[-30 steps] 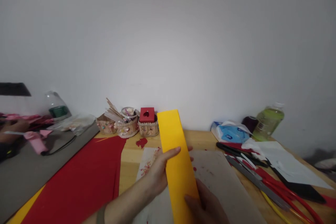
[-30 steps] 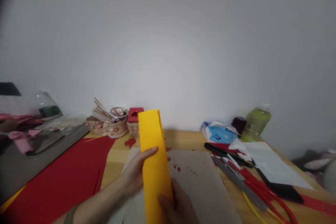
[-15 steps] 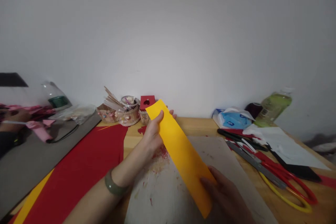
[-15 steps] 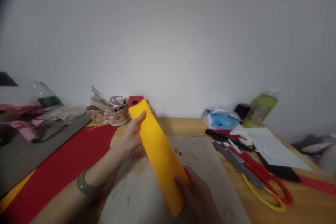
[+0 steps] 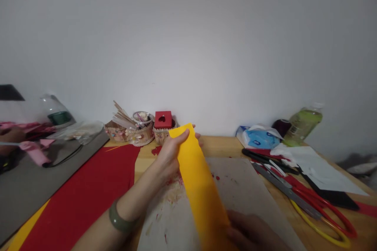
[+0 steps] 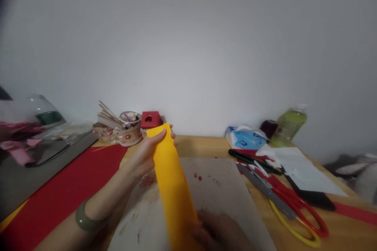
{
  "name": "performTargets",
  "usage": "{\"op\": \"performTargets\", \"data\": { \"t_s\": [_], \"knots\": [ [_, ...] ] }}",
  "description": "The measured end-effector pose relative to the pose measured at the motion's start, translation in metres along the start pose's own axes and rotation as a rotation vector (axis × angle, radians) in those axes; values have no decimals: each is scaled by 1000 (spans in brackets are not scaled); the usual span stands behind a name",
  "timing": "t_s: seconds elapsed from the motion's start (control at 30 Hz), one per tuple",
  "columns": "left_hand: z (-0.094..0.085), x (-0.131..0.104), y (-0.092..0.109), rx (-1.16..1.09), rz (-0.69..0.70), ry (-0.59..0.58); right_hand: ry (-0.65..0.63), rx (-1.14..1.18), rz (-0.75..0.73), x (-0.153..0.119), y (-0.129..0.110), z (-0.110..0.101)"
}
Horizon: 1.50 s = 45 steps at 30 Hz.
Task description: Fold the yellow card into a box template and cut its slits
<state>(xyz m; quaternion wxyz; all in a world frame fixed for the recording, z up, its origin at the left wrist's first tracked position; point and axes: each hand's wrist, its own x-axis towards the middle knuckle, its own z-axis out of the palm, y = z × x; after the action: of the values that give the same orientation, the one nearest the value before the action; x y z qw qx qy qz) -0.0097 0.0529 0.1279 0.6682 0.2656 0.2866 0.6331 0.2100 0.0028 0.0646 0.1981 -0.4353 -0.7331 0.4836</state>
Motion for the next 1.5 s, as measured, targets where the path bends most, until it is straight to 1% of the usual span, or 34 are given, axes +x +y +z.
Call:
{"op": "performTargets", "data": {
  "t_s": [0.03,0.07,0.1,0.13,0.17,0.2,0.23,0.3,0.37,0.43,0.53,0.6,0.67,0.77,0.8,0.83,0.87,0.9,0.93,1.0,1.03,1.07,1.13,1.17,1.27,1.3,1.37,1.43,1.5],
  "knots": [
    [4,-3,-2,49,-23,1,36,-4,-30,7,-11,-5],
    [9,-7,-5,92,-42,-1,177,24,-45,16,-22,-11],
    [14,-11,-6,133,-58,-19,305,68,-94,24,-35,-18],
    [18,-15,-8,168,-60,-51,390,121,-173,33,-49,-24],
    [23,-18,-8,202,-53,-92,452,170,-227,40,-62,-30],
    [28,-21,-9,243,-52,-134,487,220,-299,45,-74,-35],
    [32,-24,-8,286,-50,-169,467,249,-331,49,-85,-38],
    [39,-28,-6,377,-47,-205,384,210,-368,52,-100,-40],
    [43,-30,-3,461,-30,-224,359,174,-390,49,-106,-38],
    [43,-31,1,490,-47,-270,425,180,-390,45,-104,-35],
    [38,-31,5,424,-192,-417,538,243,-361,38,-96,-34],
    [33,-30,5,402,-239,-497,544,283,-351,35,-90,-36],
    [31,-29,3,466,-235,-519,458,328,-335,33,-84,-37],
    [36,-29,-1,627,-241,-473,288,368,-292,34,-79,-39],
    [40,-28,-2,673,-250,-466,241,343,-284,34,-79,-39],
    [43,-28,-2,711,-256,-472,221,273,-285,36,-79,-40],
    [46,-27,-3,742,-263,-488,238,161,-300,37,-80,-40],
    [48,-25,-3,762,-279,-505,291,20,-325,39,-80,-41],
    [48,-23,-3,773,-307,-517,370,-125,-349,42,-79,-43],
    [41,-15,-3,804,-370,-502,545,-339,-362,48,-73,-48],
    [34,-10,-3,850,-391,-487,602,-380,-338,51,-66,-52],
    [24,-5,-4,937,-372,-473,629,-386,-303,54,-58,-57],
    [0,7,-4,1244,-133,-403,646,-389,-222,59,-35,-69],
    [-14,12,-4,1303,-103,-376,657,-395,-178,61,-21,-76],
    [-54,23,-5,1382,-18,-294,747,-396,-30,62,20,-95],
    [-65,25,-5,1397,22,-263,726,-396,6,62,33,-100],
    [-82,29,-7,1422,95,-225,637,-414,58,58,54,-104],
    [-93,31,-11,1443,197,-194,541,-474,84,53,68,-102],
    [-98,31,-15,1464,330,-167,472,-560,80,48,74,-95]
  ]
}}
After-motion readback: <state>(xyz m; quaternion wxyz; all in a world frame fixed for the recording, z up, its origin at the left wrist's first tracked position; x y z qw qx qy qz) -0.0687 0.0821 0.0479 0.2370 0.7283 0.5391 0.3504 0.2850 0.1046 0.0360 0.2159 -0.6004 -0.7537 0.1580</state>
